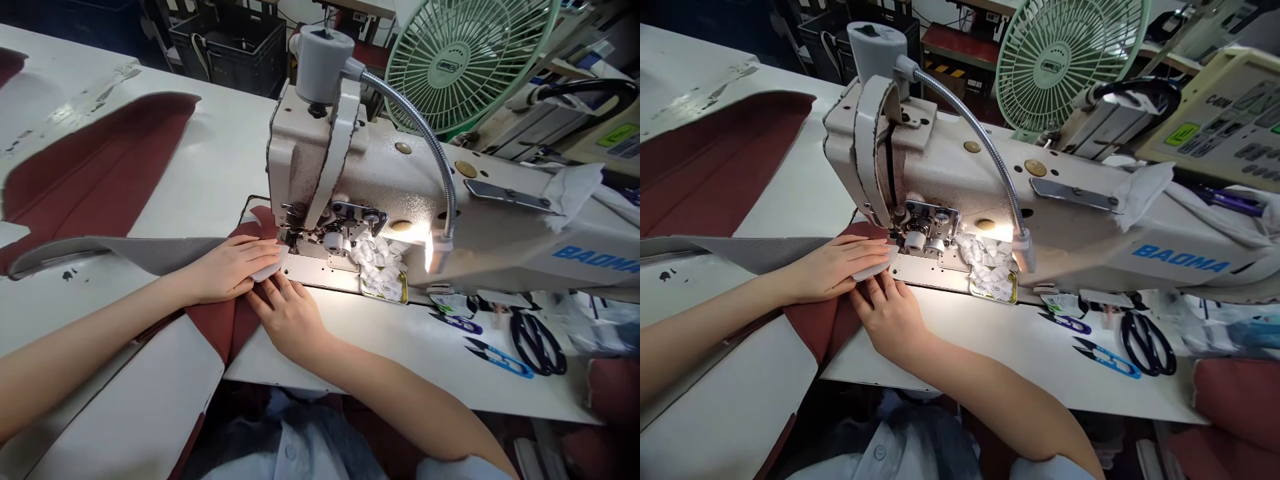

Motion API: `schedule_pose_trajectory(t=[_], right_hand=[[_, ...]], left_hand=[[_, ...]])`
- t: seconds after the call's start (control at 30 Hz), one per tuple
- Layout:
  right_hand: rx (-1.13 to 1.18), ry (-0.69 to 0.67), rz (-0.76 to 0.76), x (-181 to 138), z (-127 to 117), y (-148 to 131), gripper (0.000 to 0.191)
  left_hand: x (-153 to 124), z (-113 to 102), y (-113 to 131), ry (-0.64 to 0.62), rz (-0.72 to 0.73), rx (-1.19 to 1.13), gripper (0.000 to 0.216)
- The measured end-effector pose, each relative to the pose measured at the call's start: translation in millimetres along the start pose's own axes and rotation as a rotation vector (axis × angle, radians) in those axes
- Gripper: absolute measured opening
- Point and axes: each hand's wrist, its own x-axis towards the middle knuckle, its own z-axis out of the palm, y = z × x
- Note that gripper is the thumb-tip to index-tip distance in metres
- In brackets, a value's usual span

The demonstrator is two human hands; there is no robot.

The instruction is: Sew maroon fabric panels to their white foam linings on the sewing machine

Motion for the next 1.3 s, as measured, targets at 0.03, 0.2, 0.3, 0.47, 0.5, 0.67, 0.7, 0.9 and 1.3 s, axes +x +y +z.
schedule_pose_trajectory(t=[0.03,0.2,0.3,0.47,0.5,0.67,0.7,0.9,1.3], right_hand=[[0.001,-0.004,-0.002,0,0,0,0.040],[0.012,-0.049,-0.001,-1,-1,1,0.040],[0.032,-0.062,-0.014,-1,-2,4,0.041],[0.056,-0.147,-0.012,-2,-10,14,0.040],[0.057,-0.159,-0.014,-2,-11,17,0.040],[0.059,-0.158,-0.019,-8,-10,30,0.040],[0.057,-0.147,-0.016,-9,-9,31,0.040],[0.050,-0.109,-0.021,-10,-7,32,0.040],[0.039,-0.146,0.046,-7,-12,32,0.039]], left_hand=[[0,0,1,0.002,-0.006,0.002,0.051],[1,1,3,0.013,-0.022,-0.007,0.051],[1,1,4,0.007,-0.047,-0.019,0.052],[9,0,12,-0.011,-0.109,-0.028,0.054],[11,1,13,-0.010,-0.118,-0.026,0.054],[20,5,16,0.017,-0.146,-0.020,0.054],[21,6,16,0.017,-0.148,-0.020,0.053],[21,4,15,-0.005,-0.150,-0.014,0.052],[28,3,10,0.018,-0.158,-0.035,0.048]])
